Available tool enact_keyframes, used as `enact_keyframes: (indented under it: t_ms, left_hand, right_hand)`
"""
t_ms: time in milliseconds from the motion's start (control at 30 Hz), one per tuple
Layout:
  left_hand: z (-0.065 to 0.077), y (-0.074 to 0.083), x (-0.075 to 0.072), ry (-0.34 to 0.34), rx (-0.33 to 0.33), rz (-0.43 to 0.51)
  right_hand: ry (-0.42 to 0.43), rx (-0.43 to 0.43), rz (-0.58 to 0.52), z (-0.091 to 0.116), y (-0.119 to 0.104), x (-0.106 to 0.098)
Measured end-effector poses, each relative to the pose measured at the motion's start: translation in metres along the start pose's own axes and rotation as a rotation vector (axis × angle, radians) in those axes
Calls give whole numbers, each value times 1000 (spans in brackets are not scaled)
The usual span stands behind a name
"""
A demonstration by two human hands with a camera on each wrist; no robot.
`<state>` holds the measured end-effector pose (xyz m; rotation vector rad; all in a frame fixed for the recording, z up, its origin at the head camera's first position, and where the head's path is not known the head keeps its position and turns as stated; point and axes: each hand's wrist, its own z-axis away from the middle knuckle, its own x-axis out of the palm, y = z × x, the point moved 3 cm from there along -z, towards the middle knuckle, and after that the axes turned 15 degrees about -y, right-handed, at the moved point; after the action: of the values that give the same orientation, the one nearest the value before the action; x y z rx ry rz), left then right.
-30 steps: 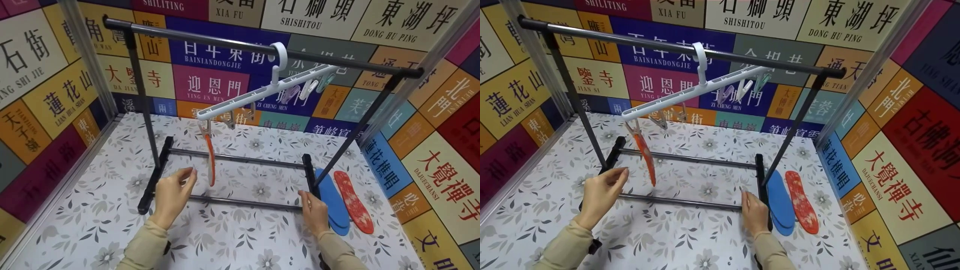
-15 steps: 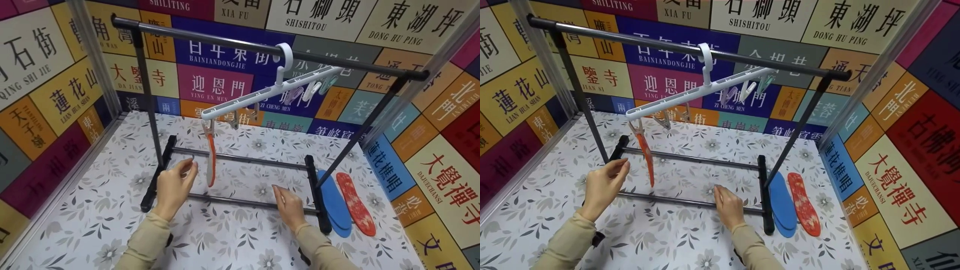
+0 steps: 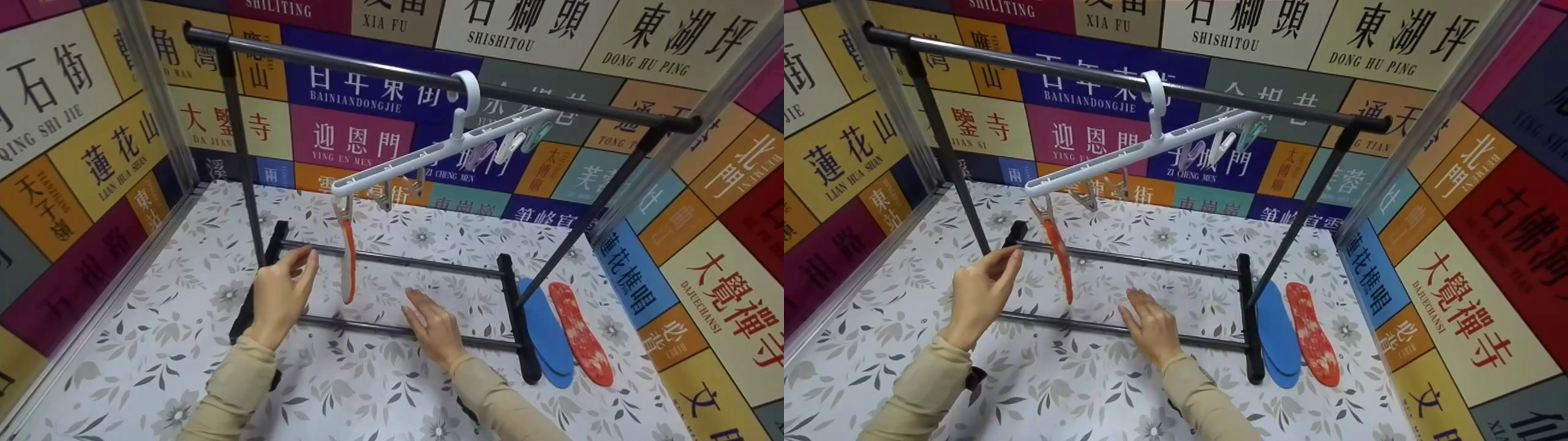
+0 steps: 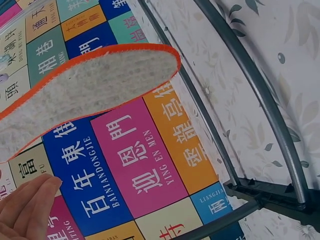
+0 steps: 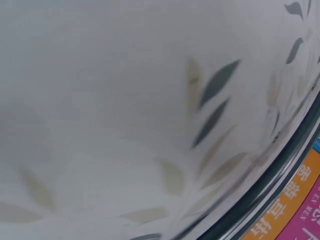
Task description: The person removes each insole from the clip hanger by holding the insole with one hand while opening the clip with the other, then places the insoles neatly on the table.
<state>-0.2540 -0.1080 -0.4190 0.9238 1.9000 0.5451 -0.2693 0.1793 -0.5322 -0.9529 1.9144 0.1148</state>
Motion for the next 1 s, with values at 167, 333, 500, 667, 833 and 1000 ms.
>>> enact_keyframes:
  t_ms: [167,333,500,667,833,1000]
  left_hand:
    - [-5,1,-4,2,13,8]
    - [-9,2,-6,1,15,14]
    - [-12,4,-7,31,40,0]
    - [-16,10,-8,55,91,7]
    - [-24,16,-9,64,119,2]
    - [-33,25,-9,75,157,-21]
  right_hand:
    - [-39,2,-8,-14,-14,11]
    - [-23,-38,8,-26,-25,19]
    - [-41,-39,6,-38,-35,25]
    - [-86,-3,-51,-52,-44,25]
    - [-131,-9,-91,-64,-52,28]
    - [-138,3,-92,-73,-59,33]
